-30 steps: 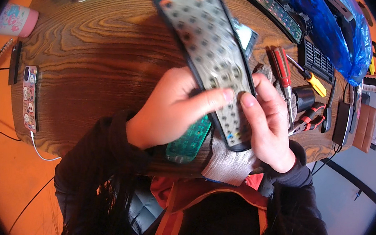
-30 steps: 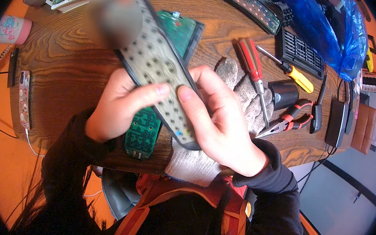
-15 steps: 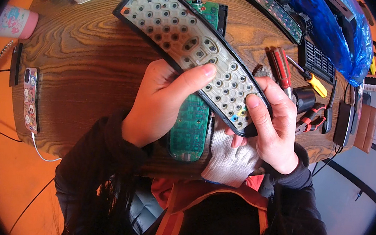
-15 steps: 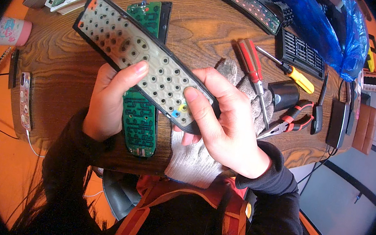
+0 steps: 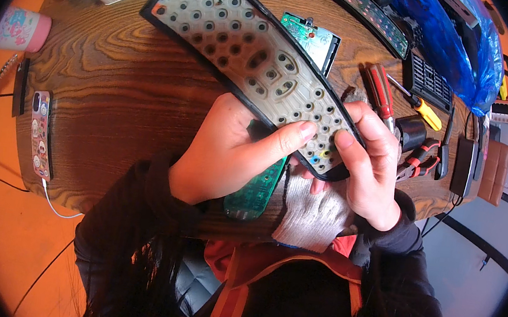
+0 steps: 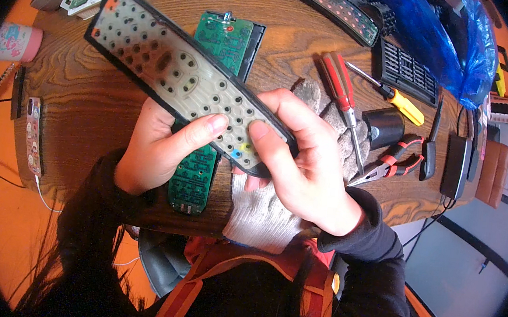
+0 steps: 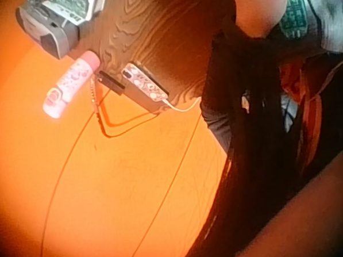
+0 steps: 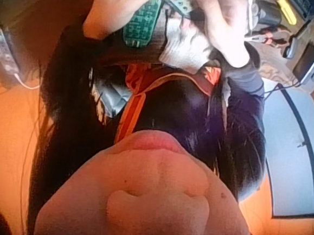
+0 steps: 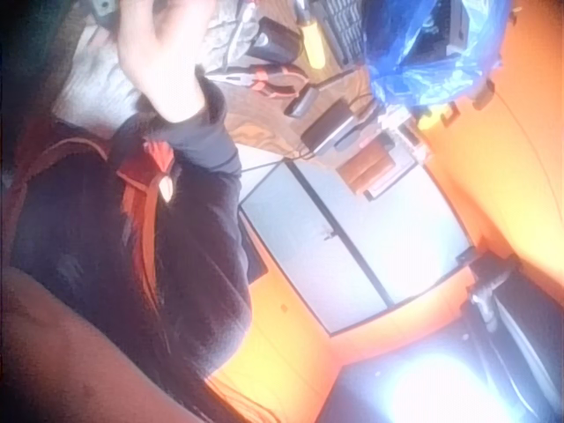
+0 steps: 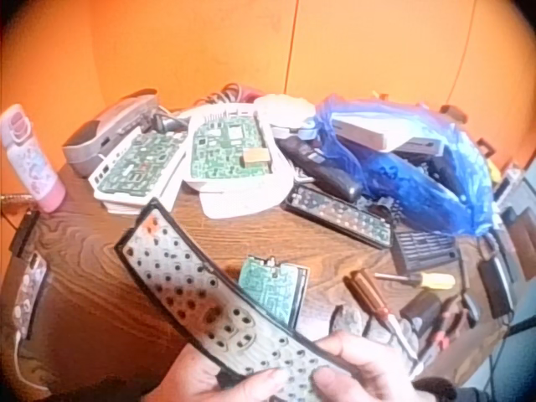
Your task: The person disassembles a remote control using a screwdriver, removes the battery cover, and separates the casing to access the internal circuit board. They inspect the components, reassemble the remote, and place it on the table.
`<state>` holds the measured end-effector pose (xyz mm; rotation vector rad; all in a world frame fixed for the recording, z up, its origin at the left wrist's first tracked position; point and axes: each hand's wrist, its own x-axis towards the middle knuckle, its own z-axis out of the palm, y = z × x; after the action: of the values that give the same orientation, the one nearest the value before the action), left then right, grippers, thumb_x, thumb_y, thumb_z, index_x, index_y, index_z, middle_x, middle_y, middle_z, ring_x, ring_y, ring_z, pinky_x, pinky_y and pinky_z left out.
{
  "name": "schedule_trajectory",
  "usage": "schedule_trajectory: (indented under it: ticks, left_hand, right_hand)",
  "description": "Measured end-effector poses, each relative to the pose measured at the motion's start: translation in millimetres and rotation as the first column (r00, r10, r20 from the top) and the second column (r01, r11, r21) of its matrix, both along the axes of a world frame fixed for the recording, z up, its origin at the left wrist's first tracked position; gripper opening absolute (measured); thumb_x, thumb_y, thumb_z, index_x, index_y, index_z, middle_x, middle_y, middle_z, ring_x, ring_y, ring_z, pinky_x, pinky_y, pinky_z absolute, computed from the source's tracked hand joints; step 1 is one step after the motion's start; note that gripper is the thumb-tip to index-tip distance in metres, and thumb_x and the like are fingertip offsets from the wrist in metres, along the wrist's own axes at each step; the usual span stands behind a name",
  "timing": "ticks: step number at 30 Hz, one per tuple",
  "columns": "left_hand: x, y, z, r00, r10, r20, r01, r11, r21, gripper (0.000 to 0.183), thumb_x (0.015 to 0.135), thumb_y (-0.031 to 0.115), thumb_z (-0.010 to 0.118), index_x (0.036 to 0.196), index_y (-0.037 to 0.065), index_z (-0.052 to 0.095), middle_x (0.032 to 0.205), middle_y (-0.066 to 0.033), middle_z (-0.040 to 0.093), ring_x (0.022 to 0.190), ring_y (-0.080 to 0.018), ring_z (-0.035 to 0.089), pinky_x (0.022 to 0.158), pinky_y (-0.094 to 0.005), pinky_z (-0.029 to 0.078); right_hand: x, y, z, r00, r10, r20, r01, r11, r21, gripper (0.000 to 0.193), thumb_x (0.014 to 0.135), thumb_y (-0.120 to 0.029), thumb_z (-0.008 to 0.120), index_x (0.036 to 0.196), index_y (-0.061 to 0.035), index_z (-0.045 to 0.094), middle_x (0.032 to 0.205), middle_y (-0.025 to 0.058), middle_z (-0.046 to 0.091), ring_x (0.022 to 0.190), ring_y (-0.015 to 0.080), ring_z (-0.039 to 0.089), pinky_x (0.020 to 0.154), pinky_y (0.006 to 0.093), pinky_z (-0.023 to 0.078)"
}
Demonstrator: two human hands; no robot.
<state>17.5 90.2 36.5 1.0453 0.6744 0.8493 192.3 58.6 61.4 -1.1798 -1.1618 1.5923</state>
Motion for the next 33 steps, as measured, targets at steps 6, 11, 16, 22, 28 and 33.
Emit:
schedule_trajectory:
  ticks: [6,11,16,22,28,33]
  left_hand:
    - [3,-4,-3,0.997,-0.016,0.079,0.012,0.999,0.053,0.016,0.084,0.001,0.057,0.100,-0.002,0.059,0.092,-0.0029,0.062,0.083,-0.0079,0.056,0.073,-0.0237,0.045]
    - [1,-4,-3,0.999,-0.052,0.001,0.051,0.990,0.131,0.022,0.083,0.000,0.056,0.105,0.001,0.057,0.096,-0.0030,0.062,0.088,-0.0097,0.058,0.079,-0.0247,0.045]
    - [-2,-4,1,0.998,-0.069,-0.012,0.070,0.992,0.105,0.020,0.085,0.002,0.054,0.105,0.001,0.056,0.098,-0.0026,0.060,0.090,-0.0093,0.055,0.081,-0.0253,0.044]
    - [4,-4,-1,0.997,0.069,0.032,-0.071,0.993,0.089,0.013,0.086,0.005,0.057,0.097,0.000,0.059,0.085,-0.0006,0.061,0.076,-0.0061,0.055,0.068,-0.0218,0.045]
    - [3,-3,-2,0.984,0.141,0.106,-0.146,0.988,0.044,0.012,0.089,0.007,0.054,0.096,0.001,0.060,0.085,0.0011,0.062,0.077,-0.0050,0.055,0.069,-0.0212,0.043]
    - [4,-2,-2,0.987,0.149,0.060,-0.152,0.986,0.062,0.011,0.088,0.007,0.055,0.095,0.001,0.060,0.084,0.0003,0.062,0.076,-0.0052,0.055,0.068,-0.0214,0.044]
  right_hand:
    - [0,2,-8,0.978,-0.061,0.200,0.016,0.975,0.221,0.014,0.089,-0.007,0.055,0.075,-0.0034,0.054,0.064,-0.0060,0.049,0.060,-0.0007,0.039,0.052,0.0178,0.031]
    - [0,1,-5,0.984,-0.066,0.163,0.032,0.979,0.202,0.017,0.089,-0.009,0.055,0.073,-0.0036,0.054,0.062,-0.0064,0.048,0.058,-0.0008,0.037,0.050,0.0184,0.030]
    - [0,-2,0,0.983,-0.057,0.177,0.022,0.980,0.196,0.018,0.090,-0.011,0.055,0.073,-0.0035,0.054,0.060,-0.0066,0.047,0.057,-0.0004,0.037,0.049,0.0184,0.029]
    - [0,4,-2,0.983,-0.026,0.182,-0.005,0.986,0.168,0.016,0.090,-0.013,0.055,0.078,-0.0022,0.055,0.064,-0.0047,0.049,0.056,0.0005,0.039,0.048,0.0183,0.032]
    - [1,1,3,0.996,0.001,0.087,-0.001,1.000,-0.001,0.017,0.090,-0.012,0.054,0.100,0.0014,0.054,0.077,0.0008,0.057,0.058,0.0025,0.054,0.047,0.0160,0.044]
    - [-1,2,2,0.994,-0.023,0.106,0.018,0.999,0.044,0.019,0.090,-0.012,0.055,0.103,0.0020,0.055,0.077,0.0020,0.059,0.057,0.0025,0.053,0.045,0.0155,0.043]
